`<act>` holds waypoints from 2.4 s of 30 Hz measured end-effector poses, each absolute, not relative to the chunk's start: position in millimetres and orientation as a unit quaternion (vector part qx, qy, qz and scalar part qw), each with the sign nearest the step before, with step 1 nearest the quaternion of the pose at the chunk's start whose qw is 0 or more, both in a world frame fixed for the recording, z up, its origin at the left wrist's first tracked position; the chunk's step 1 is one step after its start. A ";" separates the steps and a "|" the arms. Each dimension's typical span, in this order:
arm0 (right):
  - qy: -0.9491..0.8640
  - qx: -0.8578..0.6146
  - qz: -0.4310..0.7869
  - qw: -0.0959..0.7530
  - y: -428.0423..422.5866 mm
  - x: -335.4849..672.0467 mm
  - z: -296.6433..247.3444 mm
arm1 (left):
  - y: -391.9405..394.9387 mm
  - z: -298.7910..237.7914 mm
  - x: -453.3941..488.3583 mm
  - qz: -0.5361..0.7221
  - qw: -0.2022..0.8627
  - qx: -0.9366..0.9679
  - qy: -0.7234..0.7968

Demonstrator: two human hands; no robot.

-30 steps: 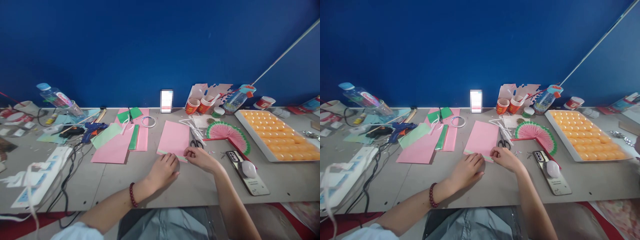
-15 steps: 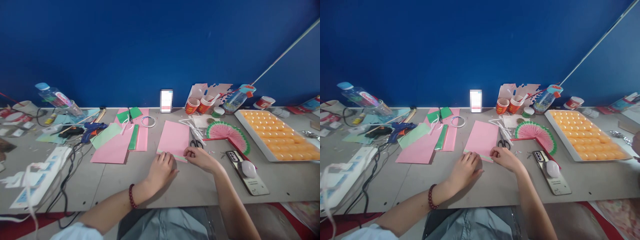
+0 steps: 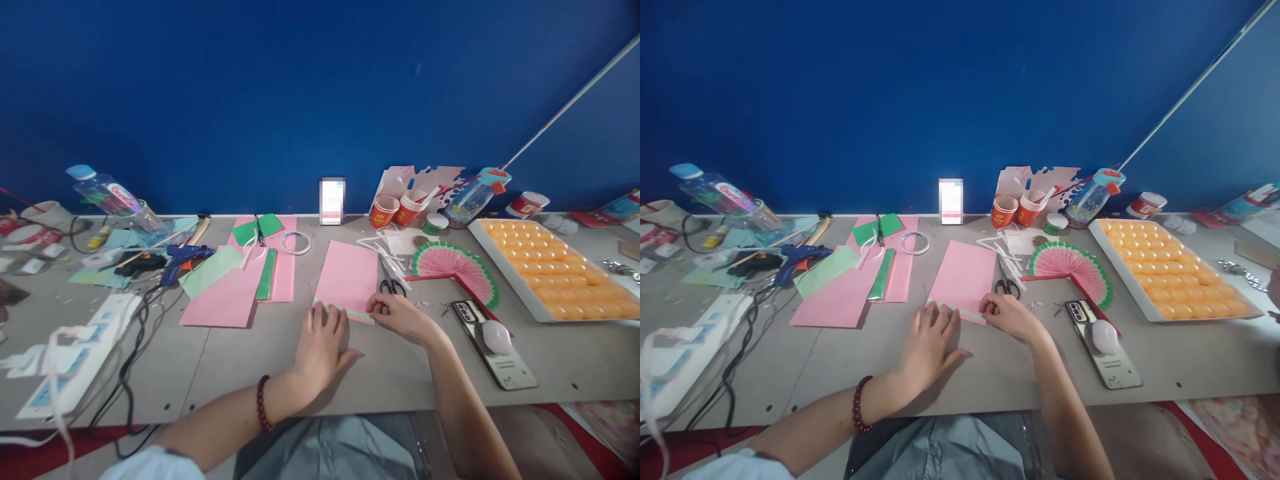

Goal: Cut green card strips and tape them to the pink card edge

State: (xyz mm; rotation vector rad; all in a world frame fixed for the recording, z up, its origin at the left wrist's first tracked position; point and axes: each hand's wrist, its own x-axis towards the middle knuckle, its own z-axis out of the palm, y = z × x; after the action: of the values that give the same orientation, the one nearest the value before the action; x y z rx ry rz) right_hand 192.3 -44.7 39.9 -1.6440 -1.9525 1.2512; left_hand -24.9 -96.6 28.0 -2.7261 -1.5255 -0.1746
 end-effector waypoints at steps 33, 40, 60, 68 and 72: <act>-0.703 -0.595 0.360 0.147 -44.5 184.9 40.1 | -96.2 32.2 -24.6 -0.058 -0.024 -0.873 -0.483; -0.700 -0.625 0.322 0.129 -43.7 178.0 42.2 | -96.3 33.1 -24.3 -0.060 -0.020 -0.873 -0.483; -0.699 -0.603 0.364 0.122 -43.2 186.6 36.7 | -99.2 25.6 -21.2 -0.021 0.001 -0.864 -0.503; -0.700 -0.602 0.366 0.121 -42.4 188.4 33.3 | -97.5 35.5 -23.5 -0.015 -0.028 -0.862 -0.505; -0.698 -0.604 0.363 0.124 -42.8 189.4 31.9 | -97.8 33.6 -25.6 -0.022 -0.018 -0.862 -0.505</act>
State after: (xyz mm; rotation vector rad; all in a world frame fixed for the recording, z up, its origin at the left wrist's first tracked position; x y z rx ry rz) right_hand 189.4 -42.8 31.9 -1.7613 -2.0368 1.0595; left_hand -25.6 -97.8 33.6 -2.7415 -1.6064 -0.0693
